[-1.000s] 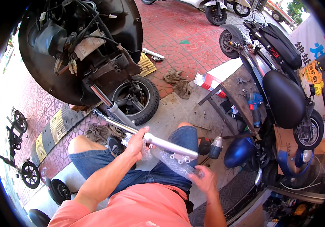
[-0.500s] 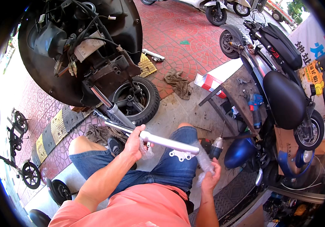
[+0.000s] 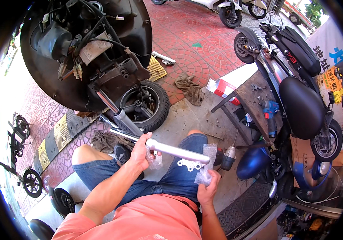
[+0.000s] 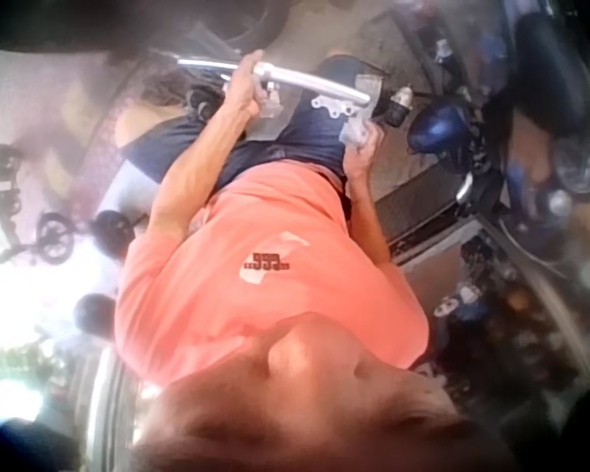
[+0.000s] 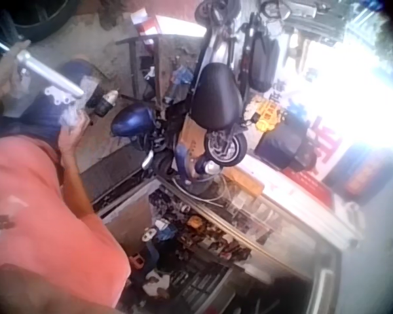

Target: The person removes plastic wrap from a motorcycle fork, slides it into the bracket on the front of the motorcycle, and tightens the bolts using an electric impact wrench.

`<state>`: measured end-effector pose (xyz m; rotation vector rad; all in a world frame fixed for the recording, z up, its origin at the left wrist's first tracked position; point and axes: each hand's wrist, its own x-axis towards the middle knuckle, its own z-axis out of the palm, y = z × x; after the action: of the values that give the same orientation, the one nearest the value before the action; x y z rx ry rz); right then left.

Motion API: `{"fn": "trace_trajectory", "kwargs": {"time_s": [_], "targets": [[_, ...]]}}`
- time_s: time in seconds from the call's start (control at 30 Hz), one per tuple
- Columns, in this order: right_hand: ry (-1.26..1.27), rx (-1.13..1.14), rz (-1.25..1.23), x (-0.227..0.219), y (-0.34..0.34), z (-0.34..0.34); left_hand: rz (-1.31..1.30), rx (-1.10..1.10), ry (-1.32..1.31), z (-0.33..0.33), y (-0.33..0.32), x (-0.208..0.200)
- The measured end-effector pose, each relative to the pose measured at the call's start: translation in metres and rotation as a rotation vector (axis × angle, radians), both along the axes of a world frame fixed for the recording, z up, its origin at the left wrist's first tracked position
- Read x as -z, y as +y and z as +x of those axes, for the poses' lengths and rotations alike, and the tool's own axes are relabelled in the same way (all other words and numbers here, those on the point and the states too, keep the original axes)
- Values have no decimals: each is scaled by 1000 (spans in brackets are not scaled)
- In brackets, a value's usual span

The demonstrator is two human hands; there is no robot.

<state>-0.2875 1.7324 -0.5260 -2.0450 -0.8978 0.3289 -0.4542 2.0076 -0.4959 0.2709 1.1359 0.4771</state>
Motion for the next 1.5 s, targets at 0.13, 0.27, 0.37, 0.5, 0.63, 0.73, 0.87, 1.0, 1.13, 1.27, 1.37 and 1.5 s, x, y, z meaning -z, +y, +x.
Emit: {"fn": "trace_trajectory", "kwargs": {"time_s": [0.13, 0.27, 0.37, 0.5, 0.63, 0.73, 0.87, 1.0, 1.13, 1.27, 1.37, 1.5], "targets": [[19, 35, -180, -3, -16, -3, -5, -19, 4, 0, 1, 2], [128, 8, -262, 6, -36, 14, -44, 3, -7, 2, 4, -3], [-66, 50, -208, 23, -42, 14, -53, -18, 5, 4, 4, 0], [122, 146, -309, 20, -48, 14, -64, -3, 26, 6, 3, 3], [135, 106, -390, 24, -81, 28, -72, 12, 8, 7, 4, 3], [-130, -339, -553, 20, -131, 79, -54, 53, -31, 2, 2, 10], [-616, 615, -716, 6, -203, 244, -23, 106, -123, 0, -2, 14], [-628, 1057, -340, -42, -189, 290, 37, 129, -90, -1, -9, 9], [-1, 509, 260, -66, -71, 146, 74, 91, -133, -5, -13, 9], [668, -301, -85, -46, 16, 6, -7, -8, -177, -8, -7, 4], [752, -415, 76, -22, 78, -49, -84, -56, -249, 6, -8, -16], [1343, -562, 140, 12, 119, -62, -103, -134, -291, 14, -11, -36]]}}
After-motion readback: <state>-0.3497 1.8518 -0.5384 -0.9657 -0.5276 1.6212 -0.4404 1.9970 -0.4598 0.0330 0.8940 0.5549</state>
